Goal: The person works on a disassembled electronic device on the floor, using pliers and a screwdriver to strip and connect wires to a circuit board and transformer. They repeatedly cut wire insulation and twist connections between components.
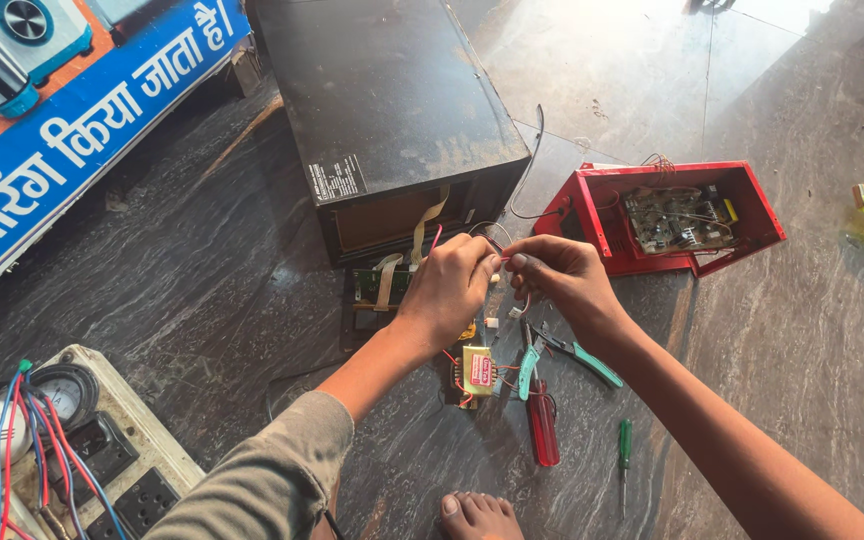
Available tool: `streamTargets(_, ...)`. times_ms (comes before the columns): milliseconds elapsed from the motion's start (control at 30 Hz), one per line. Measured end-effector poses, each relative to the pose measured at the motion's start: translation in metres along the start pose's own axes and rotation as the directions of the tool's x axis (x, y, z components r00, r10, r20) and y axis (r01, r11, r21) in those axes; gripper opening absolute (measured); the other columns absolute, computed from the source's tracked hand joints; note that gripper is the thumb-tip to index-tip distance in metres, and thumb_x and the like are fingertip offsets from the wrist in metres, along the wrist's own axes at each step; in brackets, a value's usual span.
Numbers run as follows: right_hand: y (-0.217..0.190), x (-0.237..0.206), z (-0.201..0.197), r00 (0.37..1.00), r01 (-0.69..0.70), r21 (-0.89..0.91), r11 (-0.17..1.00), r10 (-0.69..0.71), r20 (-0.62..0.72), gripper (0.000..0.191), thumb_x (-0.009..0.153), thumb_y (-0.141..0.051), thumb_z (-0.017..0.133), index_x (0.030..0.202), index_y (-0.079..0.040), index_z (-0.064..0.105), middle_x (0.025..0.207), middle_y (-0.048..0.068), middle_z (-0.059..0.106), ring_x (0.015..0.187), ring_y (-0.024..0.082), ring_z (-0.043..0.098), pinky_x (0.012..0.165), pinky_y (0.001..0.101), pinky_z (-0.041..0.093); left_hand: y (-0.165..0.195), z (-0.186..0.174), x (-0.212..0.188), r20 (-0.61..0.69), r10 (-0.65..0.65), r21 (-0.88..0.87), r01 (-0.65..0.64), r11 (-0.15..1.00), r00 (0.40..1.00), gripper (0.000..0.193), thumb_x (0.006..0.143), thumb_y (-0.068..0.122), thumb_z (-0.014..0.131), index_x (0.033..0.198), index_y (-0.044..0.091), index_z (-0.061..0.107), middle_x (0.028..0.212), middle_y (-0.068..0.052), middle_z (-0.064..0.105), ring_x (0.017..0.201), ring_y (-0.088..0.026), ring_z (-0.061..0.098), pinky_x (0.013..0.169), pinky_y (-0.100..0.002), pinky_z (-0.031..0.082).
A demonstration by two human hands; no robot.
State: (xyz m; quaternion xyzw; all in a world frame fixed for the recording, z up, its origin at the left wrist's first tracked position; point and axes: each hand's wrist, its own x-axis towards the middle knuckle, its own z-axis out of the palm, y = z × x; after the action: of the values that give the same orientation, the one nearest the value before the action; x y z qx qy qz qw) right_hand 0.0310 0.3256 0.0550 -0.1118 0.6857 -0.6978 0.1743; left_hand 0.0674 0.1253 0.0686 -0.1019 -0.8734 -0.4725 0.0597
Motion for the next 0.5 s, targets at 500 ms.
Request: streamTargets(500, -0.015, -0.013, 0.006, 0.909, 0.15, -0.839, 0.523, -0.406, -0.091, 0.015, 0.089, -0.012, 0.074, 0.095, 0.002, 0.072, 0.083, 0.009, 0.07, 0.072, 0.007, 0.064, 0.066, 0.0297, 0.053, 0.009, 0.049, 0.006, -0.047, -0.16, -0.217, 0.146, 0.965, 0.986, 0.023, 0.098, 0.016, 0.059, 0.094, -0.002, 0.071, 0.071, -0.018, 0.072, 0.065, -0.029, 0.075, 0.062, -0.041, 0.055)
